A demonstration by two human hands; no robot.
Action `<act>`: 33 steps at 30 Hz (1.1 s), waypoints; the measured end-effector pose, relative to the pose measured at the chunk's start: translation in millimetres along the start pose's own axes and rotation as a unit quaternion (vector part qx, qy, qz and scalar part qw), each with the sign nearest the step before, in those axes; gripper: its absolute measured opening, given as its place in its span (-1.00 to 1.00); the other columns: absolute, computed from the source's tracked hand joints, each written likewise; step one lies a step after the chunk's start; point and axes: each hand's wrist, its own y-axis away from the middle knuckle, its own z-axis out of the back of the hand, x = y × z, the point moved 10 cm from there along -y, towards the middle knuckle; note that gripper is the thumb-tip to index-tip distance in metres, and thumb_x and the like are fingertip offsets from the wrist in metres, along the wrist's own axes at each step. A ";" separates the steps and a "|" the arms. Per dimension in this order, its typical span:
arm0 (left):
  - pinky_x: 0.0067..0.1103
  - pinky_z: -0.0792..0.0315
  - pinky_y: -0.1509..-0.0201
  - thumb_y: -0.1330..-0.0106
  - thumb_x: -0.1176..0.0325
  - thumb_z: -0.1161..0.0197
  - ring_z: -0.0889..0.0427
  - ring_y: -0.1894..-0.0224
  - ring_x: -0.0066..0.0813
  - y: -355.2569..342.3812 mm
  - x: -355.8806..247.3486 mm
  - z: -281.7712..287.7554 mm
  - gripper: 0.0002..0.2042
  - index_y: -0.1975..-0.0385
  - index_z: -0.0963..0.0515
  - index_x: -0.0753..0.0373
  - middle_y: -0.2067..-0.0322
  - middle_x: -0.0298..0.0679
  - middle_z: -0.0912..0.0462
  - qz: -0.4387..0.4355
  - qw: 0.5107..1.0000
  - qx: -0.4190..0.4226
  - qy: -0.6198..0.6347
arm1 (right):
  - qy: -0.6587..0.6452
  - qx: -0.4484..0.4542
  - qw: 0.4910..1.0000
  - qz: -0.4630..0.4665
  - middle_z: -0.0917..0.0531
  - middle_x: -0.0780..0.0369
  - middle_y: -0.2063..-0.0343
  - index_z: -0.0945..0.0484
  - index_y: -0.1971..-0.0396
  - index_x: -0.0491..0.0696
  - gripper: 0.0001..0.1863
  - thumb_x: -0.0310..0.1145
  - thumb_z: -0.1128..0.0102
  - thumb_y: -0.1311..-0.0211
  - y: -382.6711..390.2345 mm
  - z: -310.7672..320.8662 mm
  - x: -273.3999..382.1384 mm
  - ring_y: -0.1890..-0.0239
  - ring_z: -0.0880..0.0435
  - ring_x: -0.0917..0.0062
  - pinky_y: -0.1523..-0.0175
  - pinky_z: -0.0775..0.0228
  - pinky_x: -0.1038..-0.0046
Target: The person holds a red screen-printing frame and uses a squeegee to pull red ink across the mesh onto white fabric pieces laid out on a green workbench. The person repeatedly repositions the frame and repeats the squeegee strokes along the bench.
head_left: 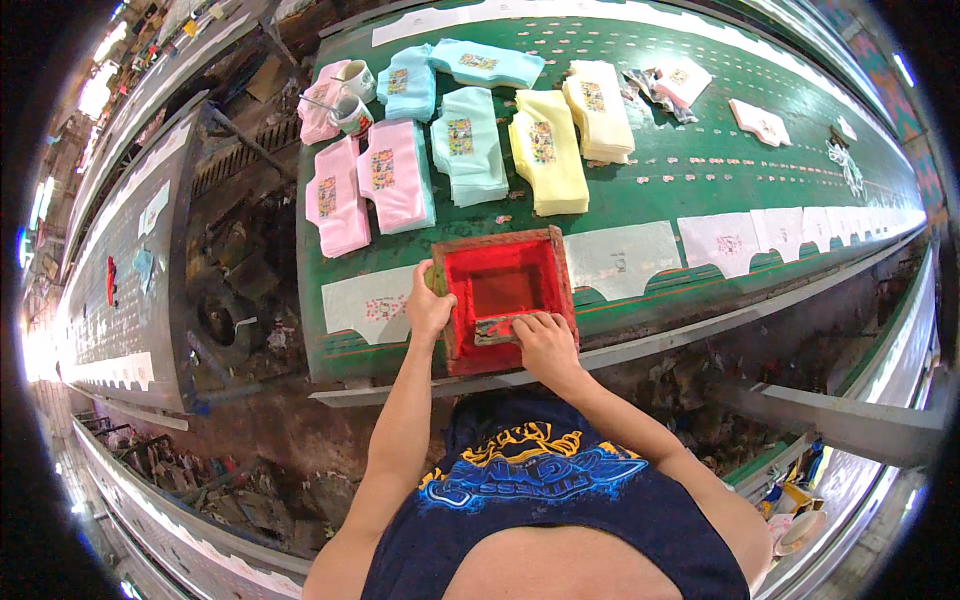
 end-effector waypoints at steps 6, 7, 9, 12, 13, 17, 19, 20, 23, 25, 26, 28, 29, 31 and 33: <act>-0.16 -0.55 -0.26 -0.01 0.41 -0.49 -0.70 -0.18 0.13 2.8 -9.9 -0.3 -0.18 -0.39 -0.35 -0.02 -0.16 -0.04 -0.71 -0.013 0.999 -0.007 -0.034 | 0.008 -0.015 1.000 0.010 -0.77 0.24 0.07 -0.67 0.11 -0.03 -0.76 -0.39 -0.29 -0.20 2.2 2.8 -0.3 -0.07 -0.70 0.33 -0.20 -0.45 0.16; -0.15 -0.55 -0.26 -0.01 0.41 -0.49 -0.70 -0.18 0.13 3.6 -9.3 -1.7 -0.18 -0.39 -0.35 -0.01 -0.16 -0.04 -0.71 -0.009 0.999 -0.004 -0.038 | 0.011 -0.018 1.000 0.018 -0.77 0.24 0.10 -0.67 0.13 -0.02 -0.76 -0.40 -0.28 -0.19 2.5 4.1 -0.3 -0.06 -0.70 0.33 -0.19 -0.45 0.16; -0.15 -0.55 -0.26 -0.02 0.41 -0.49 -0.69 -0.18 0.15 2.3 -3.3 -0.9 -0.18 -0.40 -0.34 0.00 -0.17 -0.03 -0.70 -0.002 0.999 -0.004 -0.048 | -0.007 0.060 0.998 -0.006 -0.77 0.26 0.16 -0.68 0.17 0.00 -0.78 -0.43 -0.26 -0.15 -4.8 0.7 -5.6 -0.02 -0.71 0.32 -0.14 -0.46 0.16; -0.15 -0.55 -0.27 -0.02 0.43 -0.48 -0.69 -0.18 0.17 0.6 -4.8 -2.1 -0.18 -0.40 -0.33 0.04 -0.16 -0.02 -0.70 -0.031 0.999 -0.014 -0.039 | -0.016 0.052 0.999 -0.003 -0.76 0.27 0.26 -0.70 0.27 0.03 -0.83 -0.46 -0.26 -0.12 -27.2 6.6 -13.2 0.05 -0.72 0.31 -0.06 -0.47 0.14; -0.14 -0.54 -0.27 -0.02 0.44 -0.48 -0.69 -0.18 0.17 -0.2 -6.1 -1.4 -0.18 -0.40 -0.33 0.04 -0.15 0.00 -0.70 -0.040 0.998 -0.015 -0.035 | -0.011 0.051 0.999 0.002 -0.76 0.27 0.26 -0.70 0.29 0.03 -0.85 -0.45 -0.26 -0.11 -43.6 6.6 -18.3 0.05 -0.72 0.31 -0.06 -0.47 0.14; -0.14 -0.52 -0.27 -0.02 0.44 -0.49 -0.68 -0.19 0.17 0.2 -8.8 -3.8 -0.17 -0.40 -0.31 0.03 -0.14 0.04 -0.71 -0.041 0.998 -0.007 -0.047 | 0.018 -0.035 0.999 0.010 -0.75 0.28 0.27 -0.69 0.33 0.03 -0.89 -0.42 -0.28 -0.12 -105.1 11.6 -35.9 0.05 -0.71 0.32 -0.04 -0.46 0.14; -0.14 -0.53 -0.27 -0.02 0.43 -0.49 -0.68 -0.19 0.18 0.1 -9.6 -3.8 -0.16 -0.40 -0.31 0.04 -0.15 0.04 -0.70 -0.043 0.997 -0.009 -0.058 | 0.012 -0.013 1.000 -0.010 -0.77 0.27 0.24 -0.71 0.26 0.01 -0.85 -0.43 -0.27 -0.16 -108.4 7.5 -39.2 0.05 -0.71 0.31 -0.05 -0.46 0.14; -0.14 -0.53 -0.26 -0.02 0.43 -0.49 -0.68 -0.18 0.18 0.4 -7.1 -2.7 -0.16 -0.40 -0.31 0.04 -0.15 0.04 -0.70 -0.052 0.997 -0.015 -0.060 | 0.007 -0.002 1.000 -0.019 -0.78 0.27 0.22 -0.72 0.23 0.00 -0.83 -0.44 -0.26 -0.19 -110.6 4.6 -39.0 0.05 -0.71 0.31 -0.06 -0.46 0.14; -0.15 -0.53 -0.26 -0.02 0.42 -0.49 -0.68 -0.18 0.17 -1.7 -2.2 -2.5 -0.16 -0.41 -0.30 0.04 -0.14 0.04 -0.70 -0.084 0.995 -0.032 -0.053 | 0.031 -0.018 0.999 0.015 -0.78 0.27 0.17 -0.72 0.18 0.01 -0.77 -0.46 -0.25 -0.15 -59.8 -1.2 -20.7 0.03 -0.71 0.31 -0.11 -0.46 0.15; -0.17 -0.52 -0.28 -0.02 0.43 -0.48 -0.65 -0.22 0.14 -1.6 0.2 -5.2 -0.17 -0.41 -0.32 0.06 -0.20 0.01 -0.65 -0.075 0.996 -0.020 -0.039 | 0.022 0.001 1.000 0.021 -0.78 0.27 0.17 -0.71 0.19 0.01 -0.77 -0.47 -0.24 -0.13 -28.2 0.2 -10.3 0.04 -0.71 0.31 -0.12 -0.46 0.15; -0.18 -0.52 -0.31 -0.02 0.43 -0.48 -0.62 -0.27 0.12 -1.4 0.9 -5.7 -0.17 -0.41 -0.33 0.06 -0.26 -0.01 -0.60 -0.057 0.998 -0.006 -0.028 | 0.008 0.016 1.000 0.019 -0.78 0.27 0.18 -0.71 0.20 0.01 -0.77 -0.47 -0.24 -0.12 -17.5 2.6 -5.7 0.05 -0.72 0.30 -0.12 -0.47 0.16; -0.18 -0.52 -0.31 -0.02 0.43 -0.48 -0.62 -0.27 0.12 -2.3 -0.2 -6.4 -0.17 -0.41 -0.33 0.07 -0.26 -0.02 -0.60 -0.047 0.999 -0.003 -0.019 | -0.010 0.039 0.999 0.013 -0.77 0.26 0.21 -0.69 0.23 0.01 -0.80 -0.47 -0.24 -0.11 -17.2 3.5 -6.6 0.05 -0.71 0.29 -0.09 -0.46 0.15; -0.18 -0.53 -0.28 -0.02 0.43 -0.47 -0.65 -0.22 0.14 -1.3 -0.2 -4.5 -0.17 -0.41 -0.32 0.07 -0.20 0.00 -0.65 -0.055 0.998 -0.014 -0.022 | -0.015 0.047 0.999 0.009 -0.76 0.26 0.22 -0.68 0.26 0.00 -0.82 -0.46 -0.25 -0.10 -28.4 6.8 -9.6 0.05 -0.71 0.29 -0.07 -0.46 0.14; -0.18 -0.54 -0.25 -0.02 0.42 -0.47 -0.69 -0.17 0.15 0.8 -3.1 -3.1 -0.18 -0.40 -0.32 0.07 -0.14 0.02 -0.69 -0.070 0.997 -0.023 -0.025 | -0.004 0.029 1.000 0.008 -0.76 0.25 0.24 -0.67 0.30 0.00 -0.86 -0.45 -0.25 -0.10 -55.2 8.2 -20.8 0.04 -0.71 0.29 -0.04 -0.45 0.14; -0.18 -0.54 -0.25 -0.03 0.41 -0.46 -0.69 -0.16 0.15 2.9 -10.6 -2.5 -0.20 -0.39 -0.33 0.08 -0.13 0.00 -0.69 -0.081 0.996 -0.025 -0.026 | 0.003 -0.016 1.000 0.010 -0.77 0.24 0.25 -0.67 0.31 0.01 -0.88 -0.44 -0.26 -0.12 -90.5 11.6 -31.9 0.05 -0.71 0.30 -0.03 -0.45 0.15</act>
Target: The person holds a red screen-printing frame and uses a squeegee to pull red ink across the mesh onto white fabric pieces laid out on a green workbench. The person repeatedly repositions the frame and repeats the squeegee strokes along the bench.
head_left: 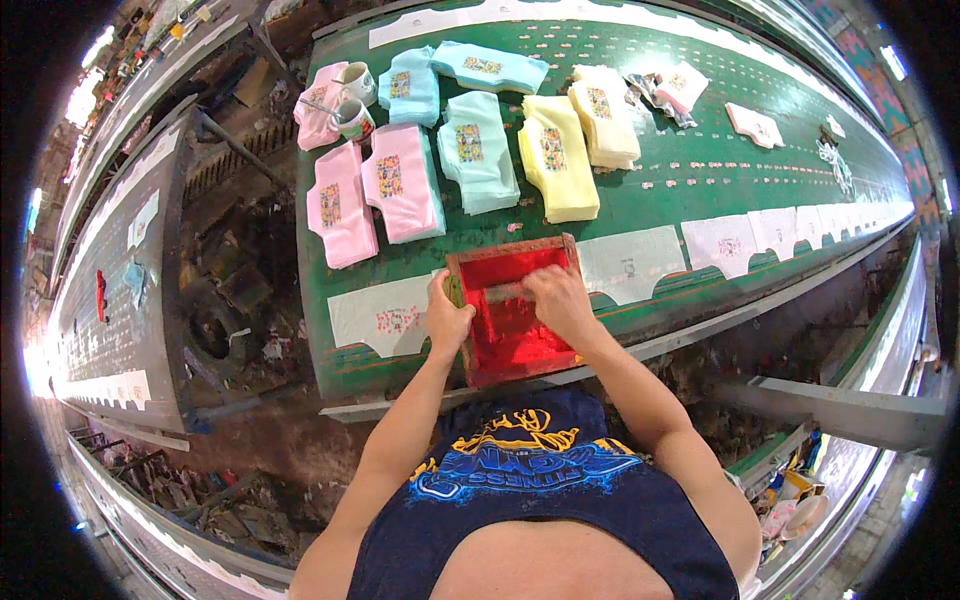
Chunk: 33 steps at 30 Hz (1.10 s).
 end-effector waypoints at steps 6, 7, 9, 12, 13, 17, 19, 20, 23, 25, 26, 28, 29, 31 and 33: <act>-0.18 -0.49 -0.35 -0.02 0.48 -0.49 -0.56 -0.33 0.14 -3.5 7.9 -7.7 -0.19 -0.38 -0.35 0.13 -0.33 0.01 -0.53 0.017 0.999 0.031 0.032 | 0.016 -0.027 0.999 -0.001 -0.74 0.27 0.22 -0.66 0.27 0.00 -0.84 -0.43 -0.24 -0.12 5.1 -17.0 3.5 0.03 -0.68 0.31 -0.06 -0.43 0.15; -0.19 -0.48 -0.36 -0.02 0.49 -0.48 -0.56 -0.33 0.14 -2.8 9.0 -6.5 -0.20 -0.38 -0.35 0.14 -0.32 0.01 -0.54 0.017 0.999 0.026 0.030 | 0.029 -0.022 0.999 0.010 -0.73 0.27 0.21 -0.65 0.26 0.00 -0.83 -0.43 -0.23 -0.11 23.6 -18.1 12.0 0.03 -0.68 0.32 -0.06 -0.43 0.15; -0.20 -0.47 -0.38 -0.02 0.50 -0.47 -0.57 -0.32 0.13 -2.5 9.8 -4.1 -0.21 -0.37 -0.36 0.16 -0.30 0.02 -0.56 0.014 0.999 0.015 0.028 | 0.010 -0.022 0.999 0.028 -0.70 0.27 0.20 -0.64 0.23 0.00 -0.80 -0.43 -0.22 -0.11 59.9 -9.8 31.0 0.02 -0.66 0.32 -0.09 -0.43 0.12; -0.22 -0.52 -0.32 0.00 0.46 -0.46 -0.65 -0.24 0.05 -1.0 3.9 -1.9 -0.21 -0.36 -0.35 0.10 -0.15 -0.03 -0.66 0.020 0.999 0.015 0.033 | -0.001 -0.043 0.998 0.035 -0.69 0.27 0.21 -0.63 0.22 0.00 -0.80 -0.45 -0.21 -0.11 82.0 1.3 40.6 0.04 -0.66 0.33 -0.11 -0.44 0.12; -0.24 -0.51 -0.32 0.01 0.48 -0.46 -0.65 -0.23 0.02 -3.3 6.2 -0.4 -0.21 -0.36 -0.36 0.11 -0.14 -0.04 -0.66 0.013 0.999 0.007 0.033 | -0.007 -0.038 0.999 0.035 -0.69 0.28 0.21 -0.63 0.22 0.00 -0.80 -0.44 -0.21 -0.12 79.6 0.6 36.8 0.04 -0.66 0.33 -0.12 -0.44 0.13; -0.26 -0.46 -0.39 0.03 0.54 -0.42 -0.59 -0.31 0.04 -2.6 -20.5 1.1 -0.21 -0.35 -0.37 0.20 -0.23 0.00 -0.60 0.012 0.999 0.005 0.044 | -0.012 -0.021 0.999 0.035 -0.68 0.30 0.19 -0.63 0.20 0.00 -0.79 -0.43 -0.22 -0.13 70.2 15.2 18.5 0.05 -0.65 0.36 -0.13 -0.44 0.15; -0.27 -0.47 -0.38 0.03 0.54 -0.42 -0.60 -0.29 0.04 4.4 -38.8 -3.3 -0.21 -0.35 -0.36 0.19 -0.22 0.00 -0.60 -0.012 0.998 -0.019 0.058 | -0.006 -0.043 0.998 0.040 -0.68 0.31 0.18 -0.63 0.19 0.01 -0.79 -0.43 -0.23 -0.14 76.6 34.2 4.5 0.04 -0.64 0.36 -0.13 -0.43 0.16; -0.26 -0.49 -0.35 0.03 0.54 -0.44 -0.62 -0.27 0.03 5.6 -51.6 -10.9 -0.19 -0.36 -0.35 0.18 -0.21 -0.01 -0.61 0.008 0.998 -0.005 0.064 | -0.007 -0.031 0.999 0.036 -0.70 0.32 0.12 -0.63 0.16 0.02 -0.77 -0.43 -0.22 -0.15 82.0 42.1 -6.4 -0.01 -0.64 0.37 -0.15 -0.41 0.15; -0.30 -0.48 -0.37 0.03 0.54 -0.45 -0.62 -0.25 -0.10 10.4 -99.5 -45.9 -0.18 -0.37 -0.36 0.15 -0.23 -0.07 -0.58 0.008 0.999 -0.010 0.049 | 0.008 -0.045 0.998 0.039 -0.72 0.31 0.06 -0.65 0.13 0.02 -0.74 -0.43 -0.22 -0.15 100.3 70.6 -46.4 -0.05 -0.64 0.38 -0.18 -0.38 0.13; -0.30 -0.49 -0.36 0.02 0.53 -0.47 -0.62 -0.25 -0.06 14.8 -122.9 -78.8 -0.18 -0.37 -0.36 0.15 -0.24 -0.06 -0.58 0.019 0.998 -0.005 0.063 | 0.020 -0.037 0.999 0.025 -0.72 0.31 0.02 -0.66 0.10 0.02 -0.71 -0.44 -0.23 -0.15 112.6 84.1 -79.4 -0.09 -0.64 0.39 -0.20 -0.35 0.11; -0.29 -0.49 -0.35 0.02 0.53 -0.47 -0.63 -0.24 -0.05 17.5 -133.9 -97.7 -0.19 -0.37 -0.36 0.16 -0.23 -0.06 -0.59 0.014 0.997 0.001 0.079 | 0.028 -0.041 0.999 0.017 -0.72 0.31 0.03 -0.66 0.10 0.02 -0.71 -0.44 -0.23 -0.14 120.0 90.2 -96.7 -0.09 -0.64 0.39 -0.20 -0.35 0.11; -0.30 -0.51 -0.32 0.02 0.54 -0.48 -0.65 -0.20 -0.07 21.9 -149.2 -130.7 -0.19 -0.37 -0.37 0.17 -0.17 -0.08 -0.63 0.009 0.997 0.001 0.075 | 0.038 -0.051 0.998 0.000 -0.73 0.30 0.04 -0.67 0.10 0.02 -0.70 -0.46 -0.24 -0.13 134.1 99.6 -125.8 -0.10 -0.64 0.39 -0.21 -0.34 0.10; -0.28 -0.51 -0.32 0.01 0.54 -0.48 -0.66 -0.20 -0.03 24.1 -149.0 -148.5 -0.20 -0.35 -0.38 0.17 -0.17 -0.05 -0.65 0.013 0.996 0.003 0.087 | 0.041 -0.047 0.998 -0.003 -0.74 0.30 0.03 -0.67 0.10 0.02 -0.70 -0.46 -0.24 -0.13 141.2 100.8 -138.1 -0.10 -0.64 0.38 -0.22 -0.34 0.10; -0.24 -0.51 -0.31 0.01 0.54 -0.46 -0.68 -0.19 0.06 26.0 -150.2 -175.5 -0.23 -0.33 -0.40 0.18 -0.15 0.02 -0.68 0.017 0.994 0.006 0.110 | 0.048 -0.042 0.998 -0.008 -0.74 0.30 0.03 -0.67 0.10 0.01 -0.71 -0.46 -0.24 -0.14 151.6 102.9 -158.8 -0.10 -0.64 0.38 -0.23 -0.33 0.09; -0.28 -0.53 -0.28 0.04 0.58 -0.46 -0.68 -0.15 -0.09 27.8 -157.9 -189.2 -0.20 -0.34 -0.38 0.16 -0.12 -0.06 -0.68 0.020 0.996 0.006 0.090 | 0.038 -0.025 0.999 -0.026 -0.75 0.29 0.02 -0.68 0.09 0.01 -0.71 -0.45 -0.23 -0.16 160.0 101.6 -174.9 -0.10 -0.64 0.37 -0.26 -0.34 0.09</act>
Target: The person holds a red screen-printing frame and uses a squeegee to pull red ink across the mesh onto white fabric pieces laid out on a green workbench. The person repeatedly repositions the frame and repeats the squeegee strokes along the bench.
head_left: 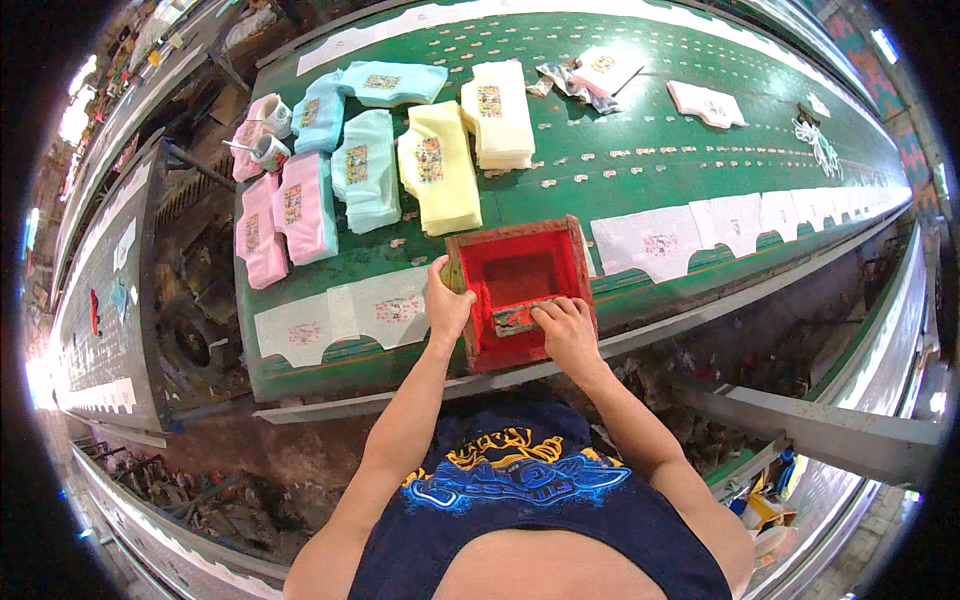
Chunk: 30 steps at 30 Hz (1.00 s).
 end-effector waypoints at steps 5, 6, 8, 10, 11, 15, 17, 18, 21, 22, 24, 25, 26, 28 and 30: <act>-0.22 -0.55 -0.22 0.04 0.55 -0.46 -0.73 -0.11 0.02 1.8 -1.0 -13.5 -0.20 -0.34 -0.39 0.09 -0.06 -0.01 -0.74 0.038 0.999 0.008 0.018 | -0.013 0.000 1.000 0.003 -0.75 0.29 0.01 -0.68 0.05 -0.01 -0.66 -0.50 -0.24 -0.13 7.9 0.1 -13.1 -0.11 -0.65 0.38 -0.27 -0.36 0.17; -0.21 -0.56 -0.21 0.04 0.55 -0.46 -0.73 -0.10 0.02 1.7 -2.1 -14.7 -0.20 -0.34 -0.38 0.08 -0.05 -0.01 -0.74 0.053 0.999 0.011 0.003 | -0.016 -0.001 1.000 0.005 -0.75 0.29 0.01 -0.68 0.06 -0.01 -0.68 -0.47 -0.23 -0.15 8.7 -0.5 -15.3 -0.11 -0.65 0.38 -0.27 -0.36 0.16; -0.21 -0.56 -0.19 0.03 0.55 -0.45 -0.74 -0.08 0.02 1.8 -2.6 -14.7 -0.20 -0.34 -0.38 0.07 -0.04 -0.01 -0.75 0.084 0.996 0.017 -0.026 | -0.024 -0.005 1.000 0.012 -0.74 0.28 0.00 -0.67 0.07 -0.01 -0.72 -0.42 -0.23 -0.20 9.6 -2.3 -18.6 -0.11 -0.65 0.37 -0.27 -0.37 0.14; -0.20 -0.56 -0.20 0.02 0.54 -0.45 -0.74 -0.09 0.03 -1.4 7.5 -17.0 -0.20 -0.34 -0.37 0.07 -0.05 -0.01 -0.74 0.092 0.995 0.026 -0.018 | -0.032 0.001 0.999 0.015 -0.74 0.27 0.00 -0.67 0.07 -0.01 -0.72 -0.42 -0.22 -0.20 10.9 -4.9 -18.6 -0.12 -0.65 0.38 -0.27 -0.37 0.14; -0.20 -0.56 -0.20 0.02 0.54 -0.45 -0.74 -0.09 0.03 -3.1 9.6 -18.7 -0.21 -0.35 -0.37 0.06 -0.05 -0.01 -0.74 0.096 0.995 0.030 -0.012 | -0.034 0.004 0.999 0.017 -0.74 0.27 0.00 -0.67 0.07 -0.01 -0.72 -0.41 -0.22 -0.20 10.5 -5.3 -19.0 -0.12 -0.66 0.38 -0.27 -0.37 0.14; -0.20 -0.56 -0.22 0.00 0.52 -0.45 -0.73 -0.10 0.04 -3.9 9.9 -18.0 -0.20 -0.35 -0.36 0.05 -0.05 0.01 -0.75 0.075 0.997 0.018 -0.031 | -0.040 -0.002 0.999 0.019 -0.73 0.26 0.01 -0.67 0.08 -0.01 -0.73 -0.43 -0.22 -0.20 11.1 -4.3 -19.5 -0.13 -0.65 0.38 -0.27 -0.38 0.14; -0.20 -0.56 -0.23 0.00 0.52 -0.46 -0.73 -0.10 0.05 -4.2 12.9 -17.7 -0.20 -0.35 -0.36 0.04 -0.04 0.02 -0.75 0.086 0.996 0.018 -0.030 | -0.040 -0.005 0.999 0.024 -0.73 0.27 0.03 -0.67 0.08 0.00 -0.72 -0.43 -0.23 -0.19 10.3 -2.2 -19.1 -0.12 -0.65 0.38 -0.26 -0.38 0.14; -0.20 -0.56 -0.23 0.01 0.52 -0.46 -0.73 -0.09 0.05 -4.0 11.4 -16.8 -0.21 -0.35 -0.37 0.04 -0.04 0.02 -0.75 0.075 0.996 0.016 -0.040 | -0.040 0.014 0.999 0.021 -0.73 0.27 0.05 -0.68 0.11 0.01 -0.74 -0.43 -0.23 -0.18 9.2 -4.4 -20.1 -0.10 -0.66 0.37 -0.24 -0.39 0.14; -0.21 -0.58 -0.20 0.02 0.52 -0.47 -0.74 -0.07 0.05 -4.0 10.3 -15.4 -0.20 -0.34 -0.38 0.03 -0.03 0.02 -0.75 0.080 0.995 0.023 -0.049 | -0.047 0.064 0.997 0.011 -0.75 0.27 0.12 -0.69 0.18 0.02 -0.78 -0.46 -0.24 -0.15 -0.4 -5.0 -24.2 -0.04 -0.68 0.35 -0.19 -0.41 0.14; -0.21 -0.58 -0.19 0.03 0.52 -0.47 -0.75 -0.06 0.04 -3.9 14.3 -17.5 -0.20 -0.34 -0.38 0.02 -0.03 0.02 -0.75 0.109 0.993 0.034 -0.041 | -0.056 0.078 0.995 0.007 -0.76 0.27 0.15 -0.70 0.20 0.01 -0.78 -0.47 -0.24 -0.13 -8.7 -4.1 -28.5 -0.02 -0.70 0.34 -0.17 -0.43 0.14; -0.22 -0.59 -0.15 0.05 0.52 -0.48 -0.75 -0.03 0.03 -3.8 16.6 -19.1 -0.19 -0.34 -0.38 0.01 -0.01 0.00 -0.75 0.117 0.992 0.040 -0.014 | -0.056 0.061 0.996 0.015 -0.78 0.27 0.19 -0.71 0.24 0.01 -0.80 -0.49 -0.25 -0.12 -31.6 1.0 -33.2 0.01 -0.71 0.33 -0.13 -0.44 0.15; -0.23 -0.60 -0.13 0.05 0.52 -0.48 -0.76 -0.02 0.02 -3.1 16.3 -18.4 -0.18 -0.34 -0.38 0.01 0.01 0.00 -0.75 0.098 0.995 0.034 0.006 | -0.046 0.031 0.998 0.029 -0.78 0.27 0.21 -0.71 0.26 0.01 -0.82 -0.49 -0.24 -0.13 -47.0 4.4 -34.4 0.02 -0.71 0.32 -0.12 -0.44 0.15; -0.23 -0.60 -0.11 0.06 0.53 -0.48 -0.76 0.00 0.01 -4.9 15.0 -19.1 -0.18 -0.34 -0.38 0.01 0.02 -0.01 -0.75 0.078 0.996 0.029 0.025 | -0.036 0.000 0.998 0.042 -0.78 0.28 0.23 -0.71 0.28 0.01 -0.83 -0.49 -0.24 -0.14 -62.8 6.8 -37.1 0.03 -0.72 0.32 -0.11 -0.44 0.15; -0.24 -0.60 -0.09 0.07 0.53 -0.47 -0.76 0.01 0.00 -6.9 14.9 -22.1 -0.17 -0.34 -0.38 0.01 0.03 -0.02 -0.75 0.080 0.996 0.034 0.020 | -0.032 -0.009 0.999 0.037 -0.77 0.28 0.23 -0.70 0.30 0.03 -0.86 -0.47 -0.25 -0.15 -96.9 -2.2 -49.5 0.04 -0.71 0.32 -0.08 -0.44 0.13; -0.25 -0.60 -0.08 0.08 0.54 -0.46 -0.76 0.02 0.00 -6.4 18.9 -22.1 -0.17 -0.34 -0.38 0.02 0.04 -0.03 -0.75 0.075 0.996 0.036 0.020 | -0.035 -0.006 0.999 0.023 -0.77 0.27 0.22 -0.69 0.31 0.03 -0.87 -0.47 -0.25 -0.16 -107.0 -15.7 -54.1 0.04 -0.71 0.31 -0.06 -0.45 0.13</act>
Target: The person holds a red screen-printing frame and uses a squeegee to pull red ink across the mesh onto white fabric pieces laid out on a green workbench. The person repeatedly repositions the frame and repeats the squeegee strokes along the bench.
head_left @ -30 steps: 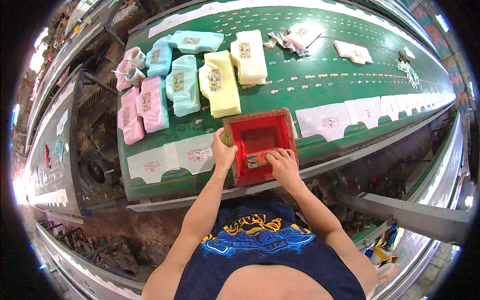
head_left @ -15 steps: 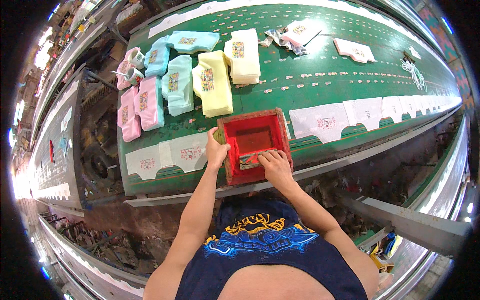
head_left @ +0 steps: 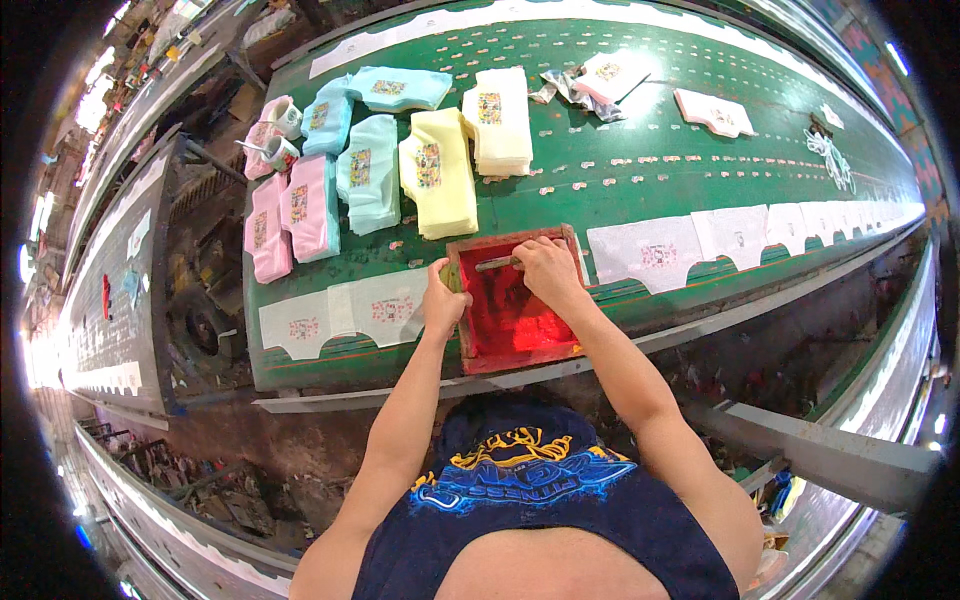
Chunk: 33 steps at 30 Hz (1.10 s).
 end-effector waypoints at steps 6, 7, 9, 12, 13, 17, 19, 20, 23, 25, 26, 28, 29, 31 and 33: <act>-0.20 -0.57 -0.16 0.08 0.53 -0.46 -0.72 -0.08 0.08 7.4 -16.1 3.5 -0.17 -0.34 -0.36 0.06 -0.04 0.01 -0.72 0.005 0.999 -0.001 -0.041 | 0.030 -0.027 0.999 0.014 -0.77 0.29 0.20 -0.70 0.26 0.03 -0.81 -0.48 -0.26 -0.10 71.2 2.4 25.5 0.01 -0.71 0.32 -0.10 -0.45 0.11; -0.19 -0.56 -0.18 0.07 0.52 -0.47 -0.70 -0.11 0.09 6.4 -13.9 3.6 -0.17 -0.34 -0.35 0.07 -0.06 0.02 -0.71 -0.007 0.999 -0.003 -0.044 | 0.022 -0.023 0.999 0.029 -0.78 0.29 0.19 -0.70 0.26 0.03 -0.79 -0.49 -0.27 -0.07 88.6 2.8 32.0 0.00 -0.71 0.33 -0.11 -0.45 0.11; -0.17 -0.54 -0.22 0.07 0.52 -0.47 -0.68 -0.16 0.11 4.0 -7.9 0.4 -0.17 -0.35 -0.35 0.08 -0.10 0.03 -0.69 -0.005 0.999 0.005 -0.031 | 0.003 0.028 0.999 0.027 -0.78 0.27 0.19 -0.70 0.25 0.02 -0.77 -0.50 -0.28 -0.05 95.6 3.0 33.7 -0.01 -0.71 0.33 -0.12 -0.45 0.13; -0.16 -0.52 -0.25 0.06 0.52 -0.46 -0.65 -0.20 0.12 1.6 -2.7 -2.3 -0.18 -0.34 -0.34 0.10 -0.13 0.03 -0.67 0.013 1.000 0.020 -0.014 | -0.010 0.069 0.997 0.015 -0.78 0.26 0.21 -0.71 0.23 0.01 -0.78 -0.50 -0.25 -0.09 68.0 10.7 23.9 0.00 -0.71 0.31 -0.14 -0.46 0.13; -0.16 -0.52 -0.25 0.06 0.52 -0.47 -0.65 -0.20 0.12 3.8 -9.8 -3.1 -0.18 -0.33 -0.35 0.10 -0.13 0.03 -0.67 0.005 0.999 0.016 -0.027 | -0.005 0.053 0.999 0.010 -0.78 0.26 0.21 -0.71 0.24 0.01 -0.78 -0.50 -0.25 -0.10 49.4 14.7 17.6 0.00 -0.71 0.30 -0.14 -0.46 0.13; -0.16 -0.52 -0.26 0.06 0.53 -0.46 -0.64 -0.21 0.12 3.5 -12.4 -3.1 -0.19 -0.33 -0.35 0.11 -0.12 0.04 -0.66 -0.019 0.999 0.017 -0.023 | -0.006 0.000 1.000 -0.018 -0.77 0.25 0.19 -0.68 0.25 0.01 -0.80 -0.50 -0.25 -0.09 -2.4 2.9 -8.0 0.00 -0.69 0.27 -0.15 -0.44 0.10; -0.17 -0.51 -0.29 0.06 0.53 -0.46 -0.63 -0.23 0.12 3.9 -10.4 -5.5 -0.19 -0.34 -0.35 0.11 -0.13 0.04 -0.65 -0.005 0.999 0.025 -0.032 | 0.016 -0.004 1.000 -0.013 -0.76 0.25 0.15 -0.68 0.21 0.01 -0.76 -0.49 -0.26 -0.08 10.9 -2.4 -5.0 -0.03 -0.68 0.27 -0.15 -0.43 0.10; -0.18 -0.51 -0.30 0.05 0.53 -0.45 -0.62 -0.24 0.12 3.1 -10.0 -5.1 -0.18 -0.34 -0.35 0.11 -0.14 0.04 -0.65 0.001 0.999 0.028 -0.039 | 0.025 -0.007 1.000 -0.010 -0.76 0.25 0.12 -0.68 0.19 0.00 -0.74 -0.49 -0.27 -0.07 20.5 -5.0 0.8 -0.05 -0.67 0.27 -0.16 -0.43 0.09; -0.25 -0.54 -0.25 0.02 0.59 -0.42 -0.69 -0.11 -0.08 -0.3 -2.6 -0.6 -0.17 -0.38 -0.30 0.11 -0.07 -0.05 -0.68 -0.057 0.997 -0.007 -0.051 | 0.037 0.020 0.999 0.008 -0.75 0.31 0.09 -0.66 0.11 0.02 -0.68 -0.50 -0.25 -0.08 80.3 -0.8 31.1 -0.06 -0.66 0.36 -0.17 -0.40 0.14; -0.22 -0.48 -0.33 0.04 0.56 -0.43 -0.62 -0.23 0.03 -0.9 4.9 -2.3 -0.18 -0.37 -0.33 0.13 -0.15 0.01 -0.64 -0.013 1.000 0.014 -0.011 | 0.035 0.005 0.999 0.016 -0.75 0.32 0.08 -0.67 0.10 0.03 -0.67 -0.49 -0.26 -0.08 110.5 6.1 45.1 -0.06 -0.66 0.40 -0.18 -0.39 0.15; -0.20 -0.46 -0.37 0.04 0.54 -0.44 -0.58 -0.29 0.09 0.2 6.3 -4.2 -0.18 -0.36 -0.34 0.15 -0.18 0.04 -0.61 0.011 1.000 0.025 0.010 | 0.035 -0.002 0.999 0.020 -0.74 0.33 0.07 -0.67 0.10 0.04 -0.67 -0.48 -0.26 -0.08 117.8 11.5 46.1 -0.06 -0.66 0.41 -0.18 -0.39 0.15; -0.22 -0.43 -0.41 0.05 0.57 -0.42 -0.56 -0.31 0.07 1.7 -5.2 -5.3 -0.19 -0.35 -0.35 0.18 -0.19 0.03 -0.61 0.005 1.000 0.023 0.009 | 0.025 0.010 1.000 0.015 -0.73 0.32 0.14 -0.67 0.12 0.03 -0.71 -0.45 -0.25 -0.11 112.5 15.0 40.3 -0.02 -0.66 0.39 -0.18 -0.40 0.13; -0.22 -0.43 -0.41 0.06 0.57 -0.42 -0.56 -0.32 0.07 2.3 -8.3 -1.4 -0.19 -0.35 -0.35 0.18 -0.19 0.03 -0.61 -0.011 1.000 0.011 0.003 | 0.018 0.016 1.000 0.017 -0.72 0.31 0.17 -0.68 0.14 0.03 -0.73 -0.43 -0.24 -0.13 107.6 16.2 40.3 0.00 -0.65 0.38 -0.17 -0.40 0.12; -0.24 -0.47 -0.37 0.06 0.57 -0.42 -0.60 -0.28 0.04 10.5 -28.2 -1.9 -0.19 -0.35 -0.35 0.17 -0.17 -0.02 -0.63 -0.051 0.998 -0.016 -0.045 | 0.006 0.014 1.000 0.007 -0.72 0.31 0.18 -0.68 0.15 0.03 -0.74 -0.43 -0.24 -0.13 102.8 21.1 32.0 0.01 -0.65 0.39 -0.17 -0.40 0.12; -0.24 -0.50 -0.34 0.05 0.57 -0.42 -0.63 -0.25 0.03 21.2 -49.3 -1.6 -0.19 -0.35 -0.36 0.15 -0.15 -0.04 -0.64 -0.063 0.995 -0.040 -0.071 | -0.009 0.013 1.000 0.006 -0.72 0.31 0.19 -0.67 0.16 0.02 -0.75 -0.44 -0.24 -0.13 100.2 32.1 21.0 0.03 -0.65 0.39 -0.17 -0.39 0.12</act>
